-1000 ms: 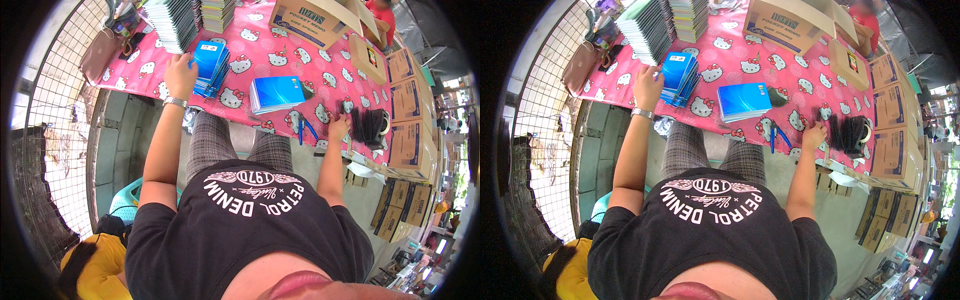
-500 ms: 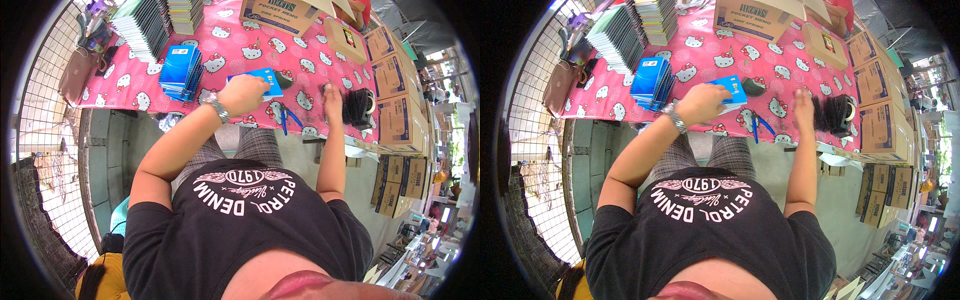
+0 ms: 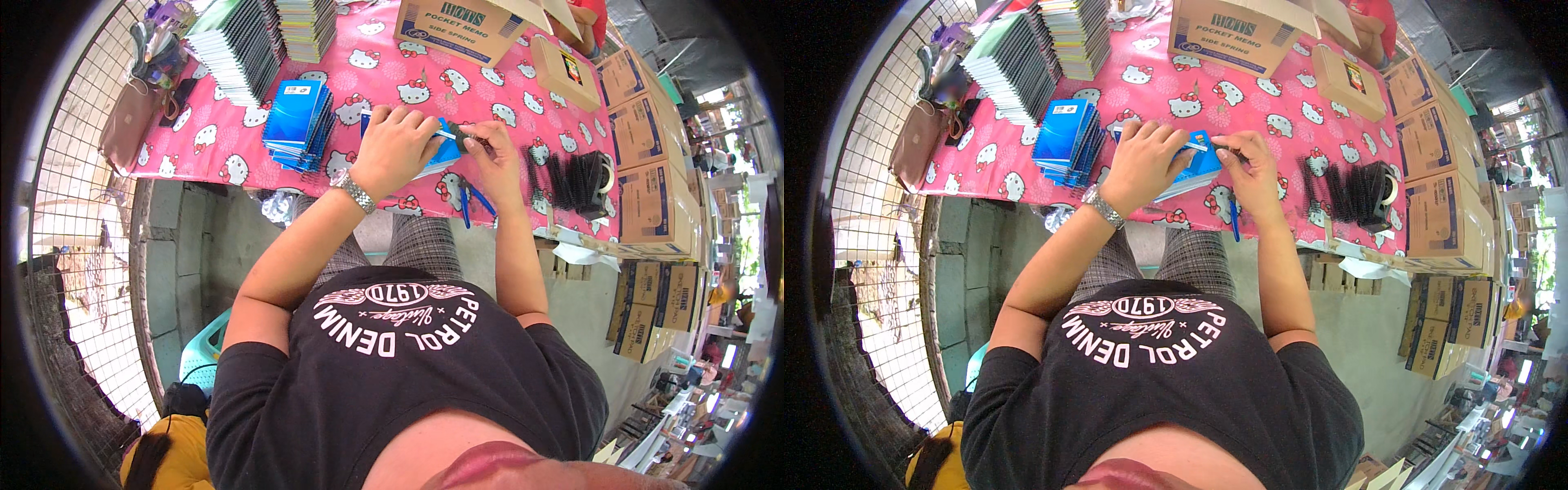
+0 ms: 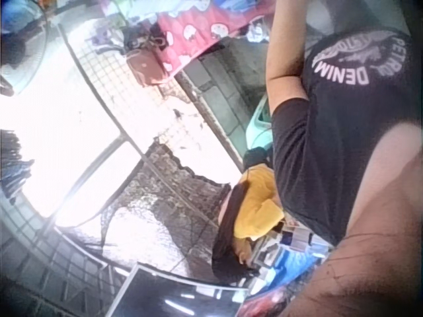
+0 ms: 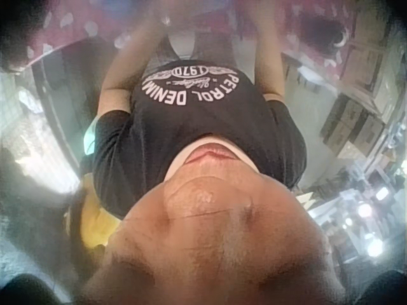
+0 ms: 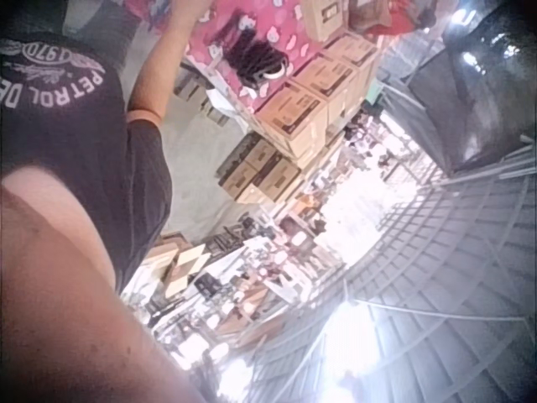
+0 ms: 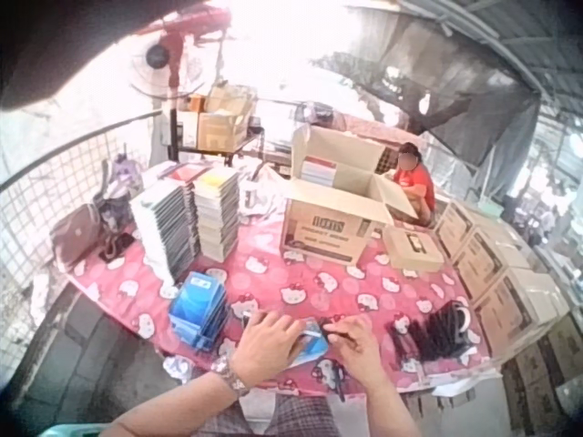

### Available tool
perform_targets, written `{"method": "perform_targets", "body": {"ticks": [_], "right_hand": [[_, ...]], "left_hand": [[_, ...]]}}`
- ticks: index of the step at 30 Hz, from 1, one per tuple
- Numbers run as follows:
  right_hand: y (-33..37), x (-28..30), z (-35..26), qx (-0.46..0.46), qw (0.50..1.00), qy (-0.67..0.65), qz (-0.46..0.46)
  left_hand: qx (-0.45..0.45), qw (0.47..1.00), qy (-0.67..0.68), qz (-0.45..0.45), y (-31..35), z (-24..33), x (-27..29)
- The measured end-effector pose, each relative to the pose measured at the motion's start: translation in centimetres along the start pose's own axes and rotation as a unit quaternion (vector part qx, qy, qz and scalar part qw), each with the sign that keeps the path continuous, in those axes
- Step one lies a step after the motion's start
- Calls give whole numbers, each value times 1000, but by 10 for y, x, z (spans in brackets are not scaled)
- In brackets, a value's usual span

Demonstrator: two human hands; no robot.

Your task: The person assembles pocket memos by aligning covers with paper pads, inserting a metal wire comb through the side perforations by hand, and then placing the finished notebooks into stacks.

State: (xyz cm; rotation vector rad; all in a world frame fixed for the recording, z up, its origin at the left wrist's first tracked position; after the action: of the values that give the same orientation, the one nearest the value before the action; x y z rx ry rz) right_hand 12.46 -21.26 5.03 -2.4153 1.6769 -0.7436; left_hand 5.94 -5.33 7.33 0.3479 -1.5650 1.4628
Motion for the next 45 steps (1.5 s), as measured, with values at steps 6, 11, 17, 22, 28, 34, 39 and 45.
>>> {"method": "perform_targets", "body": {"ticks": [6, 11, 17, 22, 28, 34, 39, 45], "right_hand": [[6, -3, -2, 6, 999, 14, 30], [4, -3, 2, -4, 999, 3, 41], [4, 2, 0, 18, 999, 21, 25], [0, -5, -3, -10, 999, -40, -27], [5, -3, 18, -117, 987, -11, -109], [-6, 0, -34, -54, 984, 127, -111], [-9, -14, -48, -102, 965, 133, -203], [-39, 24, 183, -230, 874, 428, -20]], "left_hand": [[-2, 999, -17, 40, 6, 3, 1], [8, 999, -12, 32, 5, 4, -1], [9, 999, -12, 47, 5, 3, -1], [10, 999, -20, 43, 5, 3, -2], [6, 999, -16, 31, 1, 11, 1], [-8, 1000, -7, -12, -6, 26, -8], [9, 999, 26, -35, 2, 21, -7], [-7, 996, 73, -52, -7, 26, -19]]}}
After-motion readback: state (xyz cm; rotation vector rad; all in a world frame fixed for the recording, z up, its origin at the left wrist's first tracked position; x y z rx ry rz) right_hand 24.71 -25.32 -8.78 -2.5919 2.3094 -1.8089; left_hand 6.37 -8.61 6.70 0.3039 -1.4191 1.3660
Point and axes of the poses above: each hand's wrist, its own y-axis away from the middle knuckle, its own x-axis out of the back of the hand, z = x × y, the point moved 7 cm from there along -y, towards the middle knuckle, and after that the axes turned 6 degrees about -x, right-handed, at the moved point
